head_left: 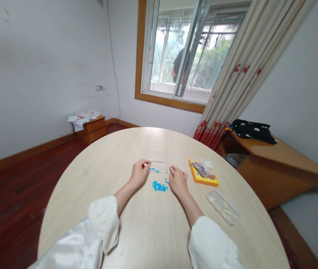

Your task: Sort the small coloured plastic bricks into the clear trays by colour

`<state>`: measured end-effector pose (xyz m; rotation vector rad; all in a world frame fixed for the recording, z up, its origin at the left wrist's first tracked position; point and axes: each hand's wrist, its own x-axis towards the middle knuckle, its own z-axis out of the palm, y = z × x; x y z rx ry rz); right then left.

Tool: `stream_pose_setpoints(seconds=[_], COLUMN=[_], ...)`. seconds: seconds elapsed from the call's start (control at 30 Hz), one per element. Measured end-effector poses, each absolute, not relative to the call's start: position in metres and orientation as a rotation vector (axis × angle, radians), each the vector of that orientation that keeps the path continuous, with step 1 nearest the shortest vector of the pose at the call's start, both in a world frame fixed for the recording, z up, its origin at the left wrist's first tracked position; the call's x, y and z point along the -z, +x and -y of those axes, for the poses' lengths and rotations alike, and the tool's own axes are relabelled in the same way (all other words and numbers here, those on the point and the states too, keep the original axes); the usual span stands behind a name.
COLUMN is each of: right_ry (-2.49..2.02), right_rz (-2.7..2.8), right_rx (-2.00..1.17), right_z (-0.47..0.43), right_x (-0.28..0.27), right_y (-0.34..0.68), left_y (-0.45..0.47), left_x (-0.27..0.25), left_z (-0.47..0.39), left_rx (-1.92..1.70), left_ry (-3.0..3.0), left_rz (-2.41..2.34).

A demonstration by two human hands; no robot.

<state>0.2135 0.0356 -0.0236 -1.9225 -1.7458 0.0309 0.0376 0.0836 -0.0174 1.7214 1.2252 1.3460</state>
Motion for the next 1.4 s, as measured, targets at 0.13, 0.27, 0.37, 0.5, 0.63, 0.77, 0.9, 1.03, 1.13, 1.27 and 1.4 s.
stream_pose_setpoints(seconds=[0.13, 0.27, 0.37, 0.5, 0.63, 0.77, 0.9, 1.03, 1.13, 1.27, 1.4], right_ry=[-1.975, -1.955, -1.928, -1.903, -1.905, -1.887, -1.88, -1.866, -1.867, -1.873, -1.81], right_rz=[1.741, 1.733, 1.729, 1.747, 1.742, 1.736, 1.808, 1.938, 1.902, 1.803, 1.772], right_rx=[0.03, 0.053, 0.062, 0.044, 0.021, 0.057, 0.033, -0.057, -0.014, 0.079, 0.11], right_z=[-0.032, -0.032, -0.033, -0.032, -0.031, -0.031, -0.033, -0.033, -0.032, -0.033, -0.037], right_x=[0.02, 0.022, 0.024, 0.023, 0.022, 0.022, 0.023, 0.022, 0.02, 0.021, 0.028], right_y=[0.211, 0.211, 0.212, 0.213, 0.214, 0.215, 0.213, 0.212, 0.213, 0.216, 0.222], left_y=[0.041, 0.042, 0.041, 0.04, 0.039, 0.039, 0.038, 0.038, 0.038, 0.04, 0.041], left_x=[0.02, 0.023, 0.023, 0.021, 0.017, 0.014, 0.016, 0.016, 0.015, 0.016, 0.015], left_z=[-0.086, -0.087, -0.087, -0.086, -0.084, -0.082, -0.083, -0.084, -0.081, -0.074, -0.07], left_rx=[-1.32, -1.344, -1.407, -1.412, -1.393, -1.376, -1.377, -1.361, -1.368, -1.313, -1.236], left_ry=[1.815, 1.887, 1.899, 1.844, 1.82, 1.824, 1.817, 1.818, 1.847, 1.974, 2.008], left_rz=[-1.253, -1.22, -1.199, -1.19, -1.212, -1.254, -1.301, -1.33, -1.273, -1.095, -1.048])
